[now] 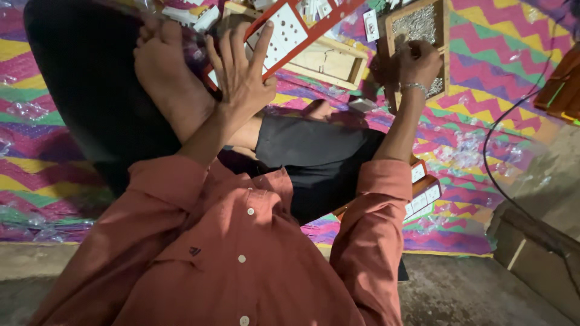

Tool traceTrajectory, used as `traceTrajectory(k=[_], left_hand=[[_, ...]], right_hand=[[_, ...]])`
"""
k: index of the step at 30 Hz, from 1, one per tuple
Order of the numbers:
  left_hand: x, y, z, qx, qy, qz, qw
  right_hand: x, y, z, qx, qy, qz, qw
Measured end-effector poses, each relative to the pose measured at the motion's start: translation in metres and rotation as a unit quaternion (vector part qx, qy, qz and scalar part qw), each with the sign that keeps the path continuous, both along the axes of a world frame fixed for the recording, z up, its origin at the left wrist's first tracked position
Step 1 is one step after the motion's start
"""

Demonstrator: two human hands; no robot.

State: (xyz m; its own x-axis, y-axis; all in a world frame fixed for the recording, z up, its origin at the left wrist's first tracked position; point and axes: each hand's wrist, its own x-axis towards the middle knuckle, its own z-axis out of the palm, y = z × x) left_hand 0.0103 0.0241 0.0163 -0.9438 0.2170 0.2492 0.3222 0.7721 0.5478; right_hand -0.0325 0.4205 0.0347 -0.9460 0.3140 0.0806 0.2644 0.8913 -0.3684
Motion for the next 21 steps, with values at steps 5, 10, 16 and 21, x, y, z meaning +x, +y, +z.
traceTrajectory(k=[5,10,16,21], left_hand=[[0.0,0.004,-0.004,0.072,-0.02,-0.005,0.997],[-0.004,0.007,-0.006,0.15,-0.022,-0.009,0.988],[-0.001,0.003,-0.002,0.107,-0.003,-0.022,0.994],[0.0,0.0,0.001,0.06,0.037,-0.025,0.997]], right_hand=[[-0.004,-0.017,-0.007,-0.075,0.065,0.042,0.994],[0.0,-0.071,0.002,-0.176,-0.062,0.164,0.969],[0.007,-0.128,-0.036,0.007,-0.068,0.216,0.974],[0.01,-0.136,-0.048,0.039,-0.07,0.211,0.974]])
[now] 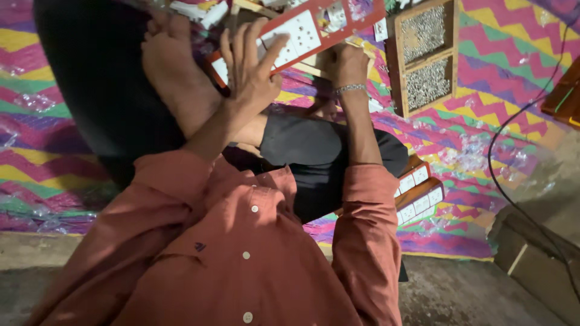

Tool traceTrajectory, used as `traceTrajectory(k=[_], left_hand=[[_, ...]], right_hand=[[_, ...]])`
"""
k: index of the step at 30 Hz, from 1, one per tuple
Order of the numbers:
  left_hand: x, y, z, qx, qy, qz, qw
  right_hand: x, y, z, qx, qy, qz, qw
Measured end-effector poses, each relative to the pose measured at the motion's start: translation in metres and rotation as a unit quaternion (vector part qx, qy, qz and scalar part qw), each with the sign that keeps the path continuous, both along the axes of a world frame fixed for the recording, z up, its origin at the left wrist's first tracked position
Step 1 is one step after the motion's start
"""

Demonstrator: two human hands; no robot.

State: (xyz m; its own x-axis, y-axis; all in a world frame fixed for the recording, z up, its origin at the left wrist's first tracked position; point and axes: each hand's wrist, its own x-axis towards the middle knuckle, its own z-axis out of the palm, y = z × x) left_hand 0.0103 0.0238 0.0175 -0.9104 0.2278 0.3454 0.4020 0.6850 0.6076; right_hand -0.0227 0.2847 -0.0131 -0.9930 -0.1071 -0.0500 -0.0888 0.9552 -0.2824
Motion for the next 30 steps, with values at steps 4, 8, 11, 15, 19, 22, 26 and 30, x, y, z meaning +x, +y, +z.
traceTrajectory(k=[4,8,11,15,19,22,26,30], left_hand=[[0.001,-0.003,-0.002,-0.014,-0.003,-0.006,1.0],[0.002,-0.003,-0.006,0.001,-0.004,-0.02,1.0],[0.005,-0.001,-0.009,-0.002,-0.013,-0.044,0.999],[0.013,0.002,-0.009,-0.014,-0.007,-0.065,0.998],[0.013,0.005,-0.008,-0.02,0.0,-0.082,0.996],[0.013,0.005,-0.01,-0.021,0.006,-0.083,0.996],[0.015,0.005,-0.012,-0.026,0.003,-0.091,0.996],[0.014,0.006,-0.011,-0.038,-0.005,-0.088,0.995]], right_hand=[[0.003,0.007,0.019,-0.08,0.002,-0.042,0.996],[0.021,0.011,0.061,-0.141,0.127,-0.123,0.974],[0.034,-0.018,0.068,-0.221,0.198,-0.124,0.947],[0.04,-0.055,0.071,-0.167,0.238,-0.036,0.956],[0.035,-0.071,0.079,-0.169,0.227,0.003,0.959],[0.032,-0.076,0.081,-0.156,0.221,0.008,0.963],[0.032,-0.078,0.081,-0.122,0.221,-0.006,0.968],[0.033,-0.082,0.084,-0.035,0.257,0.051,0.964]])
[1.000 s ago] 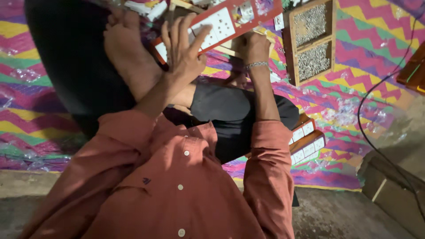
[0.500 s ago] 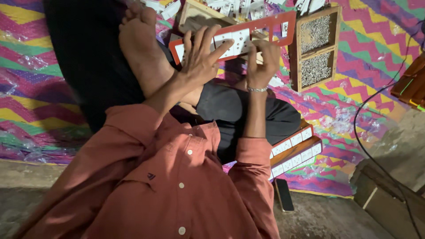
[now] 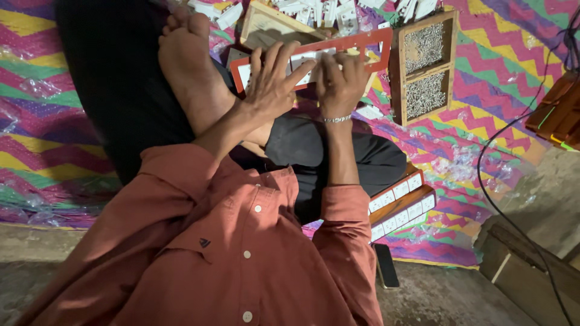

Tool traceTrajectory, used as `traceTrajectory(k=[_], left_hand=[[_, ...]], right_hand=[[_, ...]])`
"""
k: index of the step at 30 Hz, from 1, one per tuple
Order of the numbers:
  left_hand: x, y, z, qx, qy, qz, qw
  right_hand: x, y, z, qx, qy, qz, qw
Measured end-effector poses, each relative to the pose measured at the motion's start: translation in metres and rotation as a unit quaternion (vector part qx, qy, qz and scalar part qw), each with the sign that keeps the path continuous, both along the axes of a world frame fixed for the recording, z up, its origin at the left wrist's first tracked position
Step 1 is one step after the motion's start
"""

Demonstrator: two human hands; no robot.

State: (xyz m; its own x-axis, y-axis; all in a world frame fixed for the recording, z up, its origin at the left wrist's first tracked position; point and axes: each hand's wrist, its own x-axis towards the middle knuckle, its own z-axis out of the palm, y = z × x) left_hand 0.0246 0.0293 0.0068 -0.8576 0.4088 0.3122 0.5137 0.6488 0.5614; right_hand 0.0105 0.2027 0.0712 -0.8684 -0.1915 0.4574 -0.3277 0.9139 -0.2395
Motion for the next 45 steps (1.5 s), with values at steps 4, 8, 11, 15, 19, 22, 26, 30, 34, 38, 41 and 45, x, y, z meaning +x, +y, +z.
traceTrajectory(k=[4,8,11,15,19,22,26,30,34,38,41,45], left_hand=[[-0.001,-0.002,0.004,0.018,-0.006,0.004,1.0],[-0.001,-0.003,0.004,0.006,-0.003,0.012,1.0],[-0.001,-0.001,0.002,0.006,0.001,0.014,1.0],[0.001,0.0,0.003,-0.007,0.017,0.013,1.0],[0.001,-0.002,0.007,-0.005,0.004,0.01,1.0],[0.0,-0.005,0.009,-0.003,-0.014,0.01,1.0],[-0.005,-0.005,0.007,0.004,-0.005,0.035,0.999],[-0.01,-0.007,0.002,0.137,-0.006,0.049,0.989],[-0.008,-0.014,-0.006,0.27,-0.054,0.033,0.961],[-0.017,-0.003,-0.018,0.412,-0.08,0.008,0.908],[-0.021,-0.004,-0.021,0.626,-0.297,-0.001,0.721],[-0.034,-0.022,-0.015,0.737,-0.54,-0.055,0.402]], right_hand=[[0.004,-0.005,0.002,0.013,-0.001,-0.002,1.0],[0.008,-0.004,0.0,0.002,-0.038,0.001,0.999],[0.009,-0.004,-0.001,-0.001,-0.031,-0.001,1.0],[0.008,-0.007,0.001,0.01,-0.016,0.004,1.0],[0.006,-0.008,0.002,-0.007,-0.007,0.003,1.0],[0.009,-0.001,-0.004,-0.069,-0.006,0.003,0.998],[0.01,0.033,-0.018,-0.122,0.074,-0.034,0.989],[0.006,0.107,-0.025,-0.231,0.052,-0.247,0.94],[-0.016,0.188,-0.021,-0.194,-0.067,-0.259,0.944],[-0.033,0.216,-0.025,-0.077,-0.176,-0.215,0.958],[-0.051,0.218,-0.031,-0.029,-0.244,-0.193,0.95],[-0.074,0.213,-0.039,-0.056,-0.254,-0.183,0.948]])
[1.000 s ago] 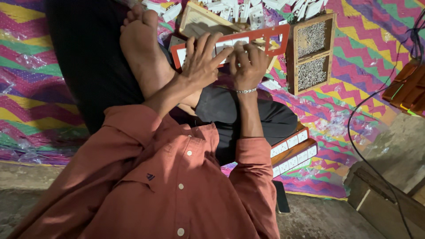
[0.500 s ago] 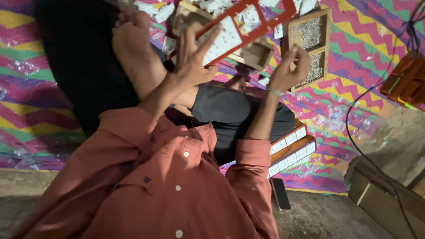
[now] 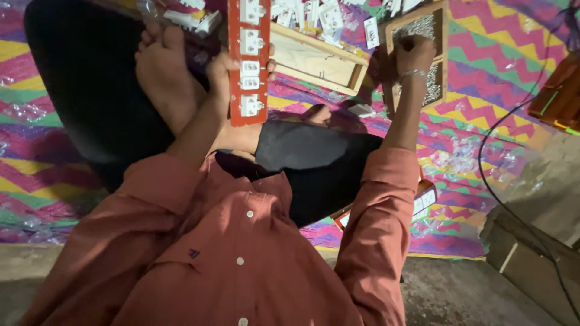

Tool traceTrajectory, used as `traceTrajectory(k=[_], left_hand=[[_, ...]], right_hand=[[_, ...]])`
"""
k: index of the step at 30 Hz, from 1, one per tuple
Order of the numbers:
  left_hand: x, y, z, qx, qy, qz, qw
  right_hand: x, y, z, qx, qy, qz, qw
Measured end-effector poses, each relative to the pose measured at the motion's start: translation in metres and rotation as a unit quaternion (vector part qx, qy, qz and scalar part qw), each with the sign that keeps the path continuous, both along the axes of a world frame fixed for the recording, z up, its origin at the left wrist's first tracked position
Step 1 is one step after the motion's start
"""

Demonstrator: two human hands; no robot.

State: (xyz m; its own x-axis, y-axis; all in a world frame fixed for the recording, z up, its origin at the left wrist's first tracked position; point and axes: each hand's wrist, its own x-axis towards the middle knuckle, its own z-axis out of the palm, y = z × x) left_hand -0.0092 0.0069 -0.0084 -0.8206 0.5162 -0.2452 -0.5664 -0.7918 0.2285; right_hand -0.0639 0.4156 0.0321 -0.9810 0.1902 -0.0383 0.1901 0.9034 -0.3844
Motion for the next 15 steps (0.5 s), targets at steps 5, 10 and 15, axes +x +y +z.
traceTrajectory(k=[5,10,15], left_hand=[[-0.001,0.0,0.014,0.02,0.023,-0.023,0.999],[-0.001,0.001,0.014,0.018,0.052,-0.092,0.994],[0.002,0.005,0.006,0.034,0.043,-0.118,0.992]], right_hand=[[-0.015,0.003,0.002,0.04,-0.084,-0.011,0.996],[-0.017,0.008,-0.002,0.031,-0.101,-0.062,0.992],[-0.002,0.011,-0.014,0.029,0.093,-0.106,0.99]])
